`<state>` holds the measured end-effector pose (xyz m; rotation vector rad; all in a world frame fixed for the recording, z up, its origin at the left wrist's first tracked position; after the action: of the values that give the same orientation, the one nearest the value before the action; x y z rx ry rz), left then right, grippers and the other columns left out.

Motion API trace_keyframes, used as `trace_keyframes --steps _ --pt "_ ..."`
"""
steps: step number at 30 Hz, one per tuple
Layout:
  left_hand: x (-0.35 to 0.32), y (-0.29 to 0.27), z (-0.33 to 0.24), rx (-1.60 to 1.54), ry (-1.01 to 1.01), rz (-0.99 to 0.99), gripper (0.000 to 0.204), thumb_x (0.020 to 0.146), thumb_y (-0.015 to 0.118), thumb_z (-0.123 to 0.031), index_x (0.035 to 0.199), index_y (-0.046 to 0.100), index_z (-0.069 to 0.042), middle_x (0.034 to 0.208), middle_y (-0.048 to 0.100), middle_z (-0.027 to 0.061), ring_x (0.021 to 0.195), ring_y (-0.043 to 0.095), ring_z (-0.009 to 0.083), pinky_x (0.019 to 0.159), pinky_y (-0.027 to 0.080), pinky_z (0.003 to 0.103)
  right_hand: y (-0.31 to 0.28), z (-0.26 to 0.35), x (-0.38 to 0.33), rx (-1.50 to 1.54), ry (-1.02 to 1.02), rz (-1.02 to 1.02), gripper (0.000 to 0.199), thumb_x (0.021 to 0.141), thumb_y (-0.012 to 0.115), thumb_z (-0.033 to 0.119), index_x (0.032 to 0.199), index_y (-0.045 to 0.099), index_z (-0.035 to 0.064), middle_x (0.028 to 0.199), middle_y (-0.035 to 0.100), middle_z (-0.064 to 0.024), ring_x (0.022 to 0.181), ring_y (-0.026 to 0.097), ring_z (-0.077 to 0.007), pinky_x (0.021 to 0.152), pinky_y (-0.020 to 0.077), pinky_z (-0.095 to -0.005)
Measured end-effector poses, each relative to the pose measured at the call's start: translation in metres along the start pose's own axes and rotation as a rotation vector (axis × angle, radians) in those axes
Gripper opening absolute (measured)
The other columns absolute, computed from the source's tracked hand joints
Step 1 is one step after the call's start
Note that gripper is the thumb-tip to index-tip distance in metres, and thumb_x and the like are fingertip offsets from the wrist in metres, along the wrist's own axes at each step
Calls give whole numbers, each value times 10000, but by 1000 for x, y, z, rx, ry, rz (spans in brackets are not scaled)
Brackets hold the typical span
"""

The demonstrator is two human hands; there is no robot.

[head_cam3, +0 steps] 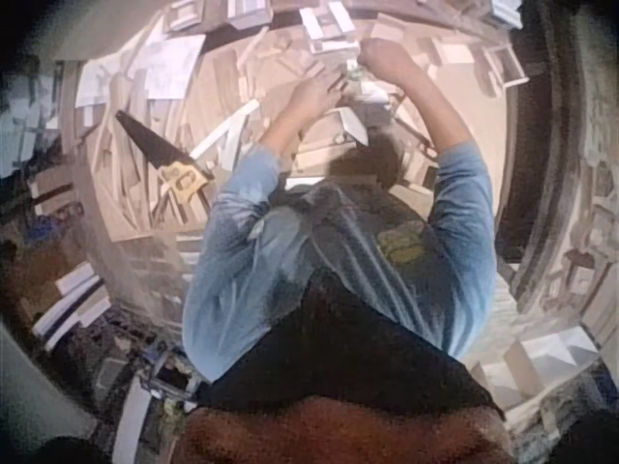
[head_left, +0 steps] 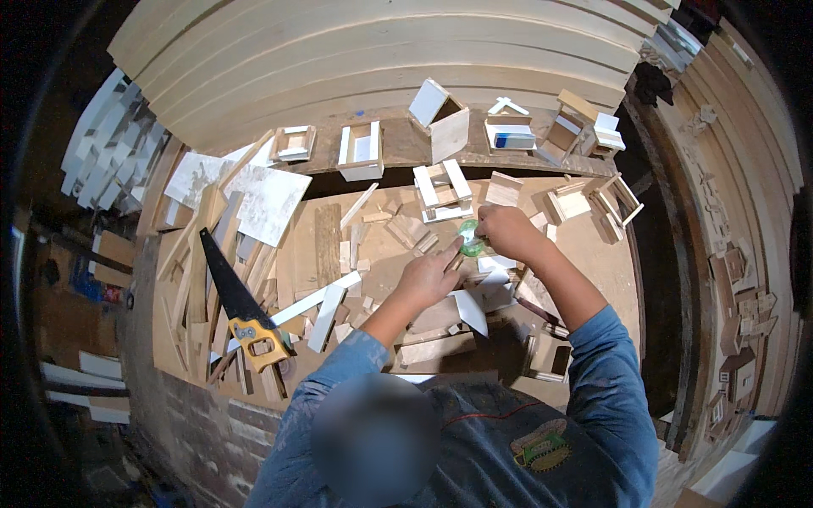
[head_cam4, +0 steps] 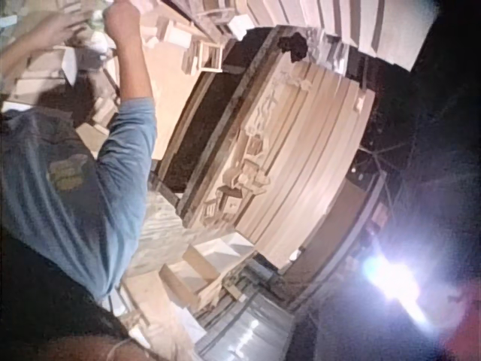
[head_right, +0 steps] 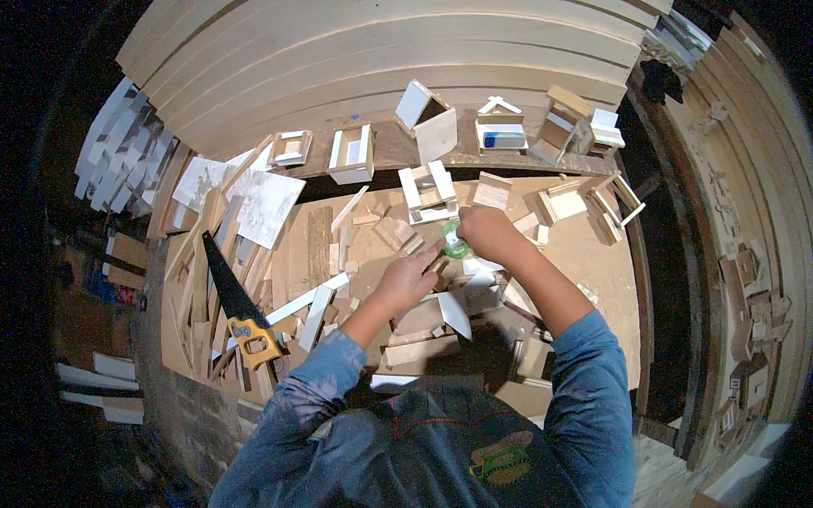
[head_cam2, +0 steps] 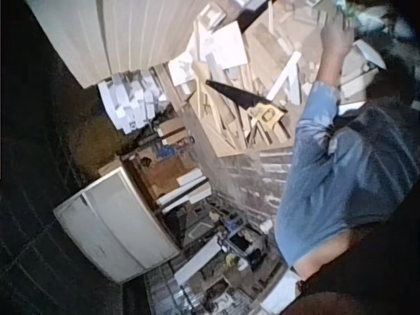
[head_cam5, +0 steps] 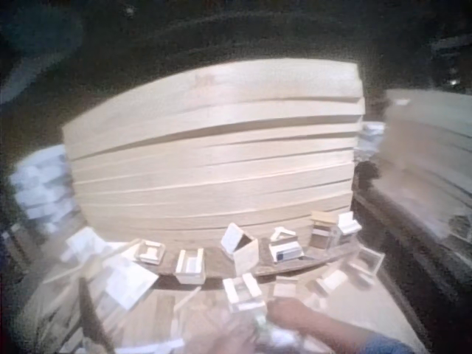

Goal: The person assembles and arranges small wooden house components and blocks on a workbench, handling various pieces by hand and applying glue from a bottle.

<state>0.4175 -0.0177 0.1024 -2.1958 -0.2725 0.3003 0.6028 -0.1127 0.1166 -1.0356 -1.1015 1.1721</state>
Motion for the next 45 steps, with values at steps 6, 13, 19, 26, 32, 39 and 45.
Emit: trace_keyframes --steps 6,13,19,26,32,39,45 --pt "-1 -3 -2 28 0 -24 629 794 530 -224 1402 386 -158 912 614 217 824 612 379 742 489 460 -1 -21 6 175 -21 52 156 694 659 124 828 726 84 820 644 -145 797 630 -312 692 510 -410" --pt "-1 1 3 13 20 -9 656 780 518 -219 1417 365 -181 843 605 196 764 608 374 716 492 459 2 7 -1 245 275 -266 160 747 655 142 881 700 66 818 634 -128 753 618 -323 672 495 -399" --pt "-1 10 7 61 44 -42 677 770 531 -219 1423 356 -190 813 597 190 733 608 367 692 495 460 17 16 -1 229 302 -251 148 766 595 171 794 685 56 824 615 -155 770 616 -346 682 484 -447" --pt "-2 15 3 105 54 -68 685 753 537 -193 1415 369 -244 759 575 171 696 598 359 664 494 453 8 12 2 389 395 -214 172 749 612 176 826 706 54 843 629 -192 792 610 -374 726 481 -454" --pt "-7 13 8 36 39 -145 670 778 521 -197 1426 350 -198 837 611 160 771 621 328 708 506 422 -6 3 -14 455 445 -400 136 747 627 139 824 703 57 847 637 -187 781 612 -359 720 486 -430" --pt "-23 -14 16 -1377 -226 -93 637 860 441 -124 1468 256 -158 1210 550 131 1019 587 219 837 494 351 -46 37 -61 1070 522 -624 154 834 647 117 934 690 9 820 641 -73 714 581 -129 637 477 -269" --pt "-43 -33 -6 -1915 -34 37 570 949 460 -257 1436 261 -37 1323 477 132 1126 550 257 936 471 436 -40 80 -75 1474 444 -700 186 876 634 106 1012 657 -19 894 638 -74 744 587 -111 653 484 -226"
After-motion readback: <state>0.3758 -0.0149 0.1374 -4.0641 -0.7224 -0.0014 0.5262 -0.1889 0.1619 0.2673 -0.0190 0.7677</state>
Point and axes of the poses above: each hand's wrist, its own x-axis towards the middle knuckle, its own y-axis out of the palm, z = x × y, the point moved 1 cm from there along x, towards the middle knuckle
